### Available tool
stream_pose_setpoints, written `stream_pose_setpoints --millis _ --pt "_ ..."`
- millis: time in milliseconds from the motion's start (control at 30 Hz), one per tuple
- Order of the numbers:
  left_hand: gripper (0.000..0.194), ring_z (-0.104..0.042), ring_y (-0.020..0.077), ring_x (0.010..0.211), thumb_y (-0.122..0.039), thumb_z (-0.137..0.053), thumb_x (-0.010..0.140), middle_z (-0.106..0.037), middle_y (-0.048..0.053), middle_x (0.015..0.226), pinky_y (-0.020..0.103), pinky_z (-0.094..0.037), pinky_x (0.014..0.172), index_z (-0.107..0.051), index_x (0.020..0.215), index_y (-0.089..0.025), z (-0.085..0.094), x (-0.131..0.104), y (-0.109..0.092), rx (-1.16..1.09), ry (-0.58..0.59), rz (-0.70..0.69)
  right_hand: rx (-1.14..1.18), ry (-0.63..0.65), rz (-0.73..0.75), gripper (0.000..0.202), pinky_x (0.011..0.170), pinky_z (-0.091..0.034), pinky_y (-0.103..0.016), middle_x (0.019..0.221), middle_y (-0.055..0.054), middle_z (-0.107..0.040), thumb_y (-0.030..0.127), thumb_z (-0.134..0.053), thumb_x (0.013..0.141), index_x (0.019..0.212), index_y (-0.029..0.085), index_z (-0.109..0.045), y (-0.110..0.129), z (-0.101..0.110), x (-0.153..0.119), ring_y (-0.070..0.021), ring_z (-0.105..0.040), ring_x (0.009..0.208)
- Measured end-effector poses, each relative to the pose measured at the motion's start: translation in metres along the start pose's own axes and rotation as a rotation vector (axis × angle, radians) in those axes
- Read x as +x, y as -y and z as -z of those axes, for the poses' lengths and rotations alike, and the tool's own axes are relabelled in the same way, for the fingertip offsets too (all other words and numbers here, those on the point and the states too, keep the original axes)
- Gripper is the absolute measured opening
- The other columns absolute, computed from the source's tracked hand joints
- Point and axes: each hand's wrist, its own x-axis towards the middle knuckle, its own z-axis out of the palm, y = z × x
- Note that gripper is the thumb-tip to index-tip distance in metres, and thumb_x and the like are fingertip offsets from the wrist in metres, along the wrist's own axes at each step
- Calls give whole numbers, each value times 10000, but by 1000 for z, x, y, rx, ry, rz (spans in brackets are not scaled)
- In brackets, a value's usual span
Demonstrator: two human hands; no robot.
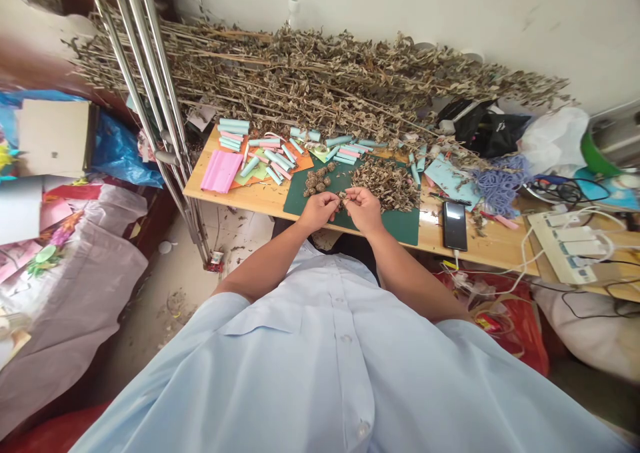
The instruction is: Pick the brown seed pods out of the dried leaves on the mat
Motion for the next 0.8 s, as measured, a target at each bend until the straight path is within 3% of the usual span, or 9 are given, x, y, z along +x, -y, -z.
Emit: stream_pose_setpoints --millis 333,567,800 --pt "177 -545 61 457 -312 -599 886 -625 -15 673 191 -391 471 -629 822 -151 0 2 0 -25 -16 41 -10 -52 -6 338 498 -448 -246 843 -3 -655 376 -696 727 1012 203 -643 0 11 6 -94 -522 544" --pt "176 -538 60 443 -320 -608 890 -622 -15 677 192 -372 453 -619 832 -155 -1 2 2 -49 -40 52 -47 -78 -29 235 528 -443 -263 586 53 -584 377 -699 751 901 197 -677 -1 12 -2 -113 -525 485" --pt "205 -547 66 457 -363 -622 871 -621 -13 713 197 -392 468 -650 855 -160 -2 1 2 -87 -69 43 -71 -79 6 220 533 -430 -271 544 57 -561 386 -683 765 887 203 -684 -17 15 -20 -130 -524 487"
